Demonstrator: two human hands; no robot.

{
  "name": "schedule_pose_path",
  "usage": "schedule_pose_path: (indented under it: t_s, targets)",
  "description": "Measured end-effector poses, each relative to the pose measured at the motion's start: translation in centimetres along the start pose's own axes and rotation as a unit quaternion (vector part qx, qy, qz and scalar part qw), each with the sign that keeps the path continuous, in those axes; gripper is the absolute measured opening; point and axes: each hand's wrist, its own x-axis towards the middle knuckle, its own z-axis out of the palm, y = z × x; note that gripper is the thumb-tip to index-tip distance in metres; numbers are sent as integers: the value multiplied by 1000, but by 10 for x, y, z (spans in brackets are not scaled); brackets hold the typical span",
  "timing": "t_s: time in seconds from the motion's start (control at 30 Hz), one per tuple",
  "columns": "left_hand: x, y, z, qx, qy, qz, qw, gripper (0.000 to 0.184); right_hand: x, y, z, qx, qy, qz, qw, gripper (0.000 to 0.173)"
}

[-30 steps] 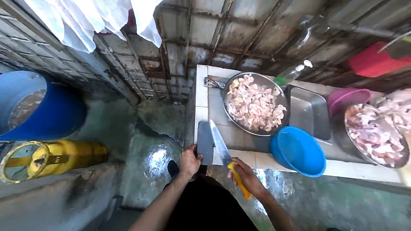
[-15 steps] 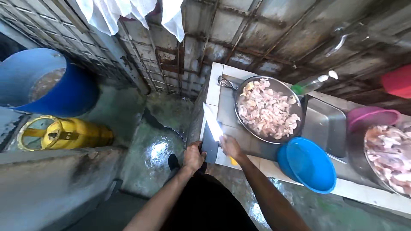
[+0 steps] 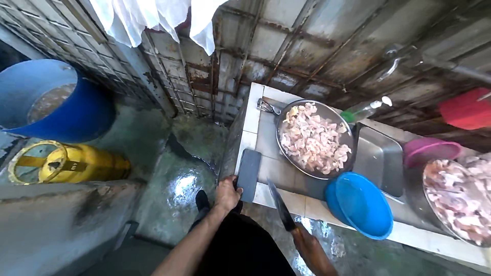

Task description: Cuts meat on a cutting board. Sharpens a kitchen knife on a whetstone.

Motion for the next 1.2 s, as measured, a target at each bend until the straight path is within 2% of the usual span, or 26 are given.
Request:
schedule_pose_path:
  t_s: [0.07,0.17,0.23,0.3,0.37,0.43,0.6,0.67,0.83,0.87,0.97,1.07,1.13,1.2]
  targets:
    - [0,-2,2,3,1,9,1000,53,14,-40,1,-36,44,-52,997,48]
    - [4,-6,3,1,4,24,1000,53,39,-90,19,-118,37,-78,989,61]
    - [4,-6,3,-2,-1,26,1000,53,41,-93,44,-175,62,-83,979,60]
    - [3,-8,3,-8,-4,26,1000,54,24,-78,63,-199,96,-86,971,58]
    - [4,-7,2,-10,-1,30,1000,55,4,-65,67,-211,95,-86,969,57]
    - [3,-7,1,-3,0,29,1000,55,8,-65,69,-209,104,-102,967,54]
    - [3,-3,1,14,-12,26,999,53,101,-138,48,-206,39,-88,974,54]
    - [4,-6,-1,17,-12,22,1000,53,104,-131,45,-193,20,-91,977,55]
    - [3,-4,2,18,-13,25,999,53,10,-49,49,-116,9,-78,990,53]
    - [2,-4,1,24,-11,25,999,53,8,-45,52,-112,24,-88,989,53]
    - [1,-4,-2,34,-6,30,999,53,50,-88,54,-146,51,-103,983,51]
    - [3,-4,0,23,-5,35,999,51,107,-143,43,-159,24,-89,983,51]
    - [7,-6,0,22,2,39,999,51,115,-146,42,-153,22,-93,984,51]
    - [6,-6,3,21,7,40,999,53,87,-113,45,-132,16,-97,986,52]
